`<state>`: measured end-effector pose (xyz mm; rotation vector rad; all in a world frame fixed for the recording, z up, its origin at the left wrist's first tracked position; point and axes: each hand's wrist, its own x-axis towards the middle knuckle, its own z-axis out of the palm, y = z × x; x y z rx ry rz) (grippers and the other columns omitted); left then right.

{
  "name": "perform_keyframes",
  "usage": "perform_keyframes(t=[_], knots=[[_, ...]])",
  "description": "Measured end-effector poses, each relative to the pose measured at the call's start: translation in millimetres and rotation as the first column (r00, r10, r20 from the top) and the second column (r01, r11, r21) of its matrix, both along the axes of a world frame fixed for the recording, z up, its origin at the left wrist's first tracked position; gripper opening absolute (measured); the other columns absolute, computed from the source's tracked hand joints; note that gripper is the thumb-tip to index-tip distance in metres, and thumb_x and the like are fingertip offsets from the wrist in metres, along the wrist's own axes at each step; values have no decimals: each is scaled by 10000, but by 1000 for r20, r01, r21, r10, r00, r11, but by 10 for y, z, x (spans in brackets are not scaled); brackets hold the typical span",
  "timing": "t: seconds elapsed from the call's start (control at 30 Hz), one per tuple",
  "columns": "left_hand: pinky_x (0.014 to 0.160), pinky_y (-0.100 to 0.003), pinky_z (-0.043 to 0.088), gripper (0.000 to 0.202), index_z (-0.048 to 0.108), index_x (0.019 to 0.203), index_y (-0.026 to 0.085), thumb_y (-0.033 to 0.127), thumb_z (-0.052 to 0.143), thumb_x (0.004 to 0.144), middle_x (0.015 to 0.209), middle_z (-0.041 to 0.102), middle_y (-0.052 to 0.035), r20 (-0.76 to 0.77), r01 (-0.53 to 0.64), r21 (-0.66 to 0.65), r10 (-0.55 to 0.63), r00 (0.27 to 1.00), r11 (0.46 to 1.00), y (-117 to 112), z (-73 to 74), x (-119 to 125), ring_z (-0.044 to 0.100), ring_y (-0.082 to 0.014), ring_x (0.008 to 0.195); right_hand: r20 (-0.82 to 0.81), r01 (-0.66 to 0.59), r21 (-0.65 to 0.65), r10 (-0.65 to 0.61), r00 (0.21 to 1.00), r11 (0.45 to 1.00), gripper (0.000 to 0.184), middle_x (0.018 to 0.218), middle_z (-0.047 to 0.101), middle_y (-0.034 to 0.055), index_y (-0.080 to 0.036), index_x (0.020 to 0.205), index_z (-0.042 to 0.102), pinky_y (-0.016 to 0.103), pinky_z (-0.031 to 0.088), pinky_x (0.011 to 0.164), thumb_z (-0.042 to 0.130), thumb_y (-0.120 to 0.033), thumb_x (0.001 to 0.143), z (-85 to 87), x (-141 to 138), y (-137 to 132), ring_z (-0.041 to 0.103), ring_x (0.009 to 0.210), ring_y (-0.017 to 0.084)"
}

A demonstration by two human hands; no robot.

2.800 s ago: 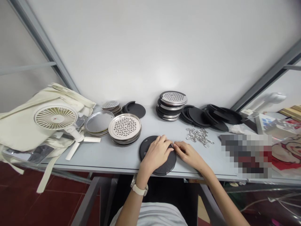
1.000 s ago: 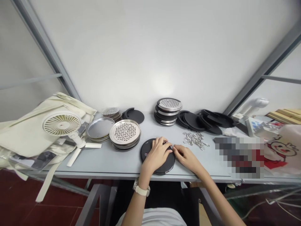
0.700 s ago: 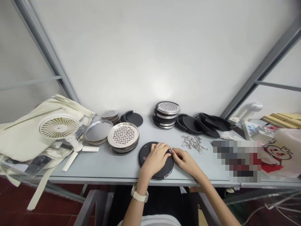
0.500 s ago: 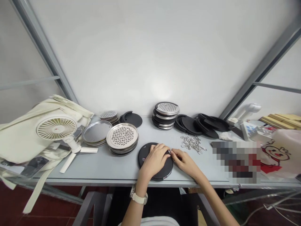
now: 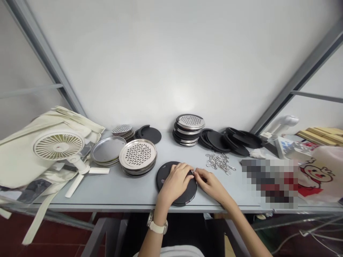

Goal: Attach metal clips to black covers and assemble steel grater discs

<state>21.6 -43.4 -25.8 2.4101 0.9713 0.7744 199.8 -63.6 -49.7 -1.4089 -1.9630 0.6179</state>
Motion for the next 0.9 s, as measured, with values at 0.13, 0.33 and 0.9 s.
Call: perform_keyframes(t=[0.13,0.33,0.9], knots=[[929,-342,373,123,522,1052,213,217,458,947,1079,595,-21,-5,-30,0,30,1000,1000,-8,5,3,519,-181,1052,41,2,12,-2,999,1000,283,616,449,-32,-212,694,392,261,341,577,361,-313,956,1,2,-16,446,591,148],[942,-354,371,145,524,1070,214,232,440,955,1081,594,-30,-13,-31,3,31,999,1000,-19,7,3,517,-187,1065,71,-21,41,18,997,999,275,648,513,-11,-212,706,412,274,360,606,351,-291,963,12,13,-17,497,635,167],[946,-348,369,158,531,1086,219,226,445,954,1086,599,-24,-17,-23,-10,23,1000,1000,-9,1,4,512,-183,1075,27,-34,23,33,999,999,281,708,572,-3,-207,768,482,272,393,657,340,-309,988,21,22,-12,546,679,169]])
